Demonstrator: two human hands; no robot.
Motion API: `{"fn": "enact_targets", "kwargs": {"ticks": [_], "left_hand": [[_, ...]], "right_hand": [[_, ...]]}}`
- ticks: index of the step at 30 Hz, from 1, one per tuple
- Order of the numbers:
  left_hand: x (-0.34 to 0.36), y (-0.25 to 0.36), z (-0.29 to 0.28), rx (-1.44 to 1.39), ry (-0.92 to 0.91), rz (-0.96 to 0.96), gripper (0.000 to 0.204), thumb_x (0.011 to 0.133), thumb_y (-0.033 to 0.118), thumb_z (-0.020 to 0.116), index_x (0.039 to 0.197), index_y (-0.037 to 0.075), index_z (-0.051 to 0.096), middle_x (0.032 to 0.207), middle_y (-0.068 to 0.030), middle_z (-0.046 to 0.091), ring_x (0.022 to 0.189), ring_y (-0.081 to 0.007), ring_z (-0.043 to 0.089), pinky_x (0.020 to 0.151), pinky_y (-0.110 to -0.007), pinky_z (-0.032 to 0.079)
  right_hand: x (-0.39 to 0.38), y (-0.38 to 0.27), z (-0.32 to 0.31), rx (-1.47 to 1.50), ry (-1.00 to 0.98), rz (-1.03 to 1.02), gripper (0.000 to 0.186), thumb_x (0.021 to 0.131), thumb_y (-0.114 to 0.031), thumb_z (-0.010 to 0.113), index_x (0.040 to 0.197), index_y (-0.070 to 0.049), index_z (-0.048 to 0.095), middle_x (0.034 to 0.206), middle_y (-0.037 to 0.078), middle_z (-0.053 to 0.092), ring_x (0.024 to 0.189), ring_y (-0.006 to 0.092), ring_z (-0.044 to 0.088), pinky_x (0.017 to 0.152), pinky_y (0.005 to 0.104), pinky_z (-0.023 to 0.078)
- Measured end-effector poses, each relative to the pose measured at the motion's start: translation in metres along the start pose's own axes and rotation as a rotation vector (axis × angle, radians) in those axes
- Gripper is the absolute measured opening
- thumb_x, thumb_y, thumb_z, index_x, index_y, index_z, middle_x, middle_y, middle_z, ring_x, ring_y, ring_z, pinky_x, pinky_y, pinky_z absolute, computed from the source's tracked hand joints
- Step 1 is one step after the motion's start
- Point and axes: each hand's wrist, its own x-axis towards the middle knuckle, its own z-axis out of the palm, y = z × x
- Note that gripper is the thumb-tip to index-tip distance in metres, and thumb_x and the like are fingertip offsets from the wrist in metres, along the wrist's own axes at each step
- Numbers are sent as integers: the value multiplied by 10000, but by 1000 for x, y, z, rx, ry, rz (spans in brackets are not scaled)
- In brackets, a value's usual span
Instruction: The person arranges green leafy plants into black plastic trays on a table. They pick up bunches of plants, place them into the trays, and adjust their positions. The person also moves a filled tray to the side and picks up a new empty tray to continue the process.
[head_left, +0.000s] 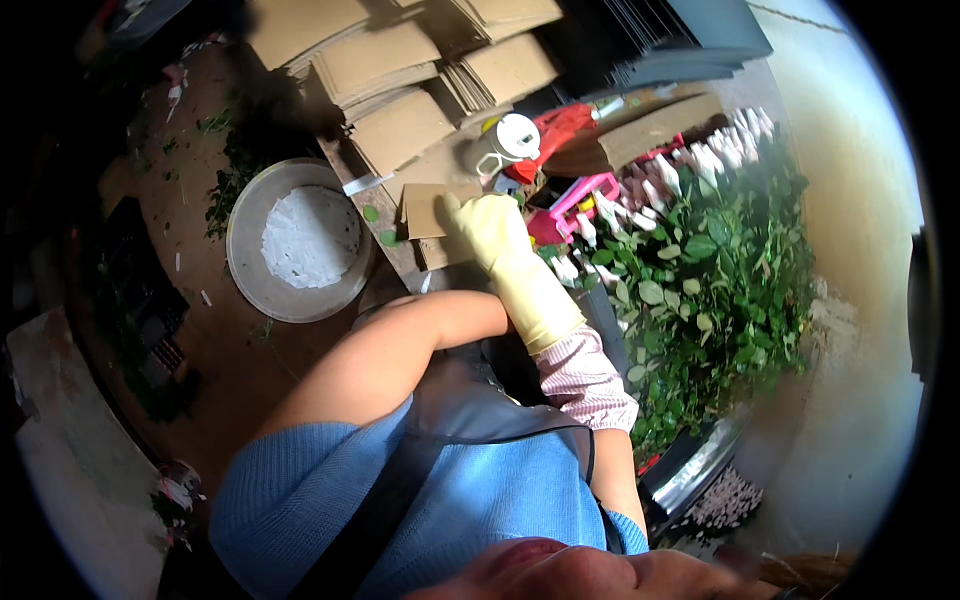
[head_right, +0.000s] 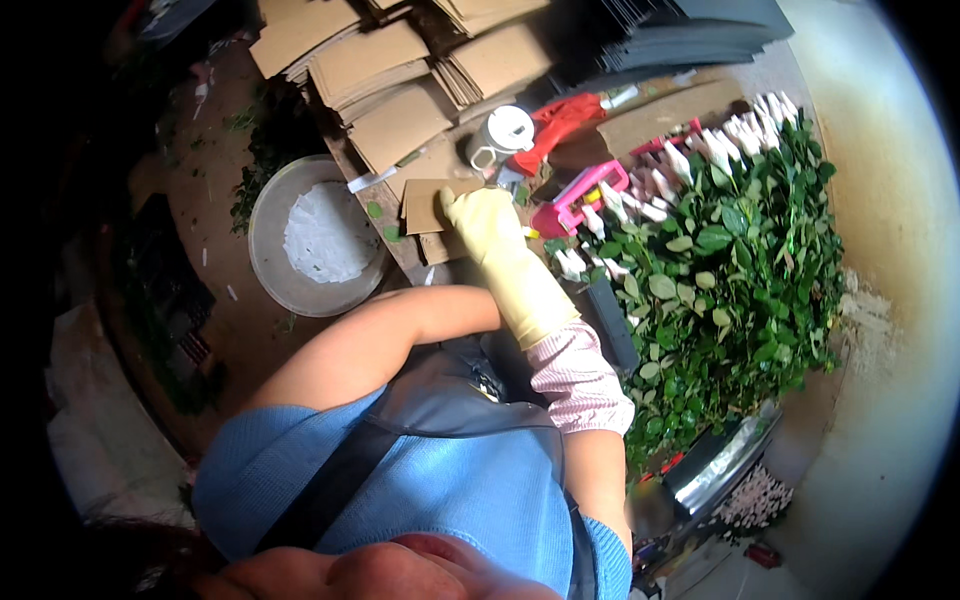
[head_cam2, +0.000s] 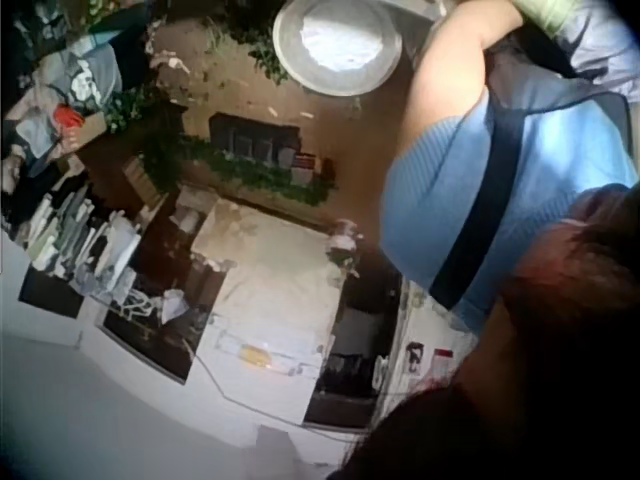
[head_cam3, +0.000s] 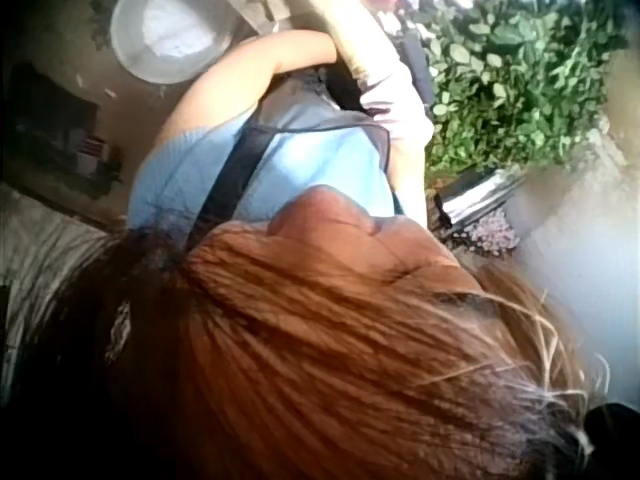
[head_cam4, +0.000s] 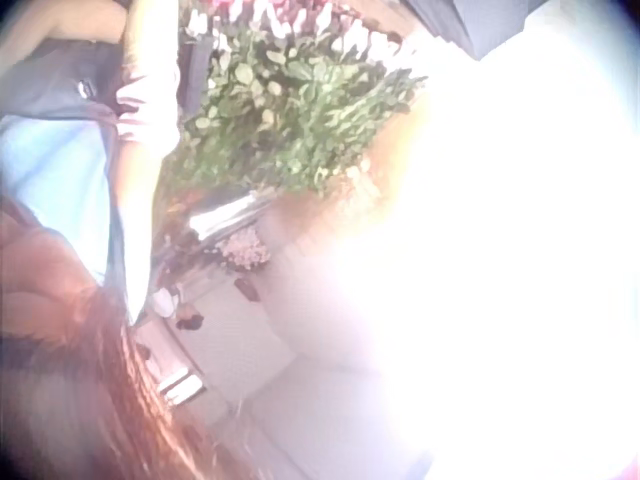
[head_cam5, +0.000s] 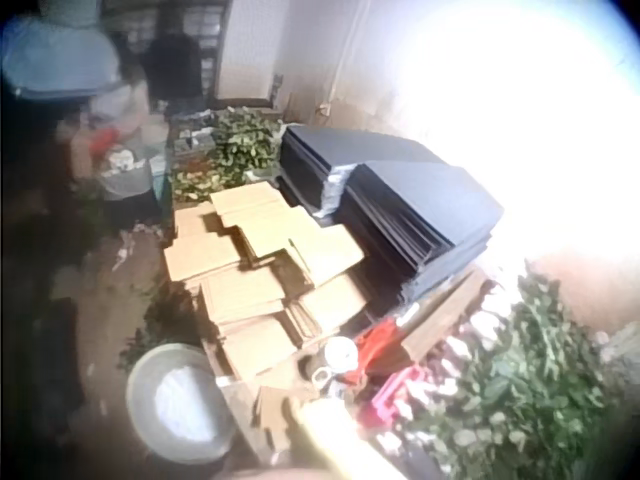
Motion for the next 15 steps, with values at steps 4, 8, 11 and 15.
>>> {"fn": "enact_targets", "kwargs": {"ticks": [4, 8, 11, 15], "left_hand": [[20, 19, -8, -6, -72, 123, 915, 790, 707, 632, 1521, 185, 458, 1598, -141, 380, 1480, -374, 322, 1217, -564, 225], [23, 9, 17, 128, -17, 105, 836, 834, 669, 634, 1500, 185, 487, 1592, -131, 392, 1466, -375, 346, 1200, -574, 261], [25, 17, 8, -40, -47, 112, 717, 916, 542, 570, 1482, 113, 472, 1517, -129, 461, 1438, -328, 384, 1168, -489, 334], [21, 18, -12, 236, -258, 155, 787, 942, 570, 479, 1569, 115, 340, 1600, -152, 370, 1486, -334, 324, 1239, -481, 197]], "right_hand": [[-92, 35, -29, 84, 424, 187, 169, 819, -119, 638, 976, -126, 700, 685, 68, 669, 662, 238, 685, 604, 379, 530], [-189, 19, -34, 831, 711, 415, 216, 848, -24, 694, 1056, -68, 734, 739, 90, 705, 656, 213, 650, 605, 317, 497], [-259, -21, 30, 1631, 478, 926, 215, 935, -121, 724, 1131, -38, 693, 910, 9, 720, 796, 99, 648, 748, 274, 522], [-298, -37, 94, 1892, 198, 1272, 235, 933, -155, 739, 1127, -44, 665, 957, 38, 720, 781, 116, 670, 697, 255, 522]]}}
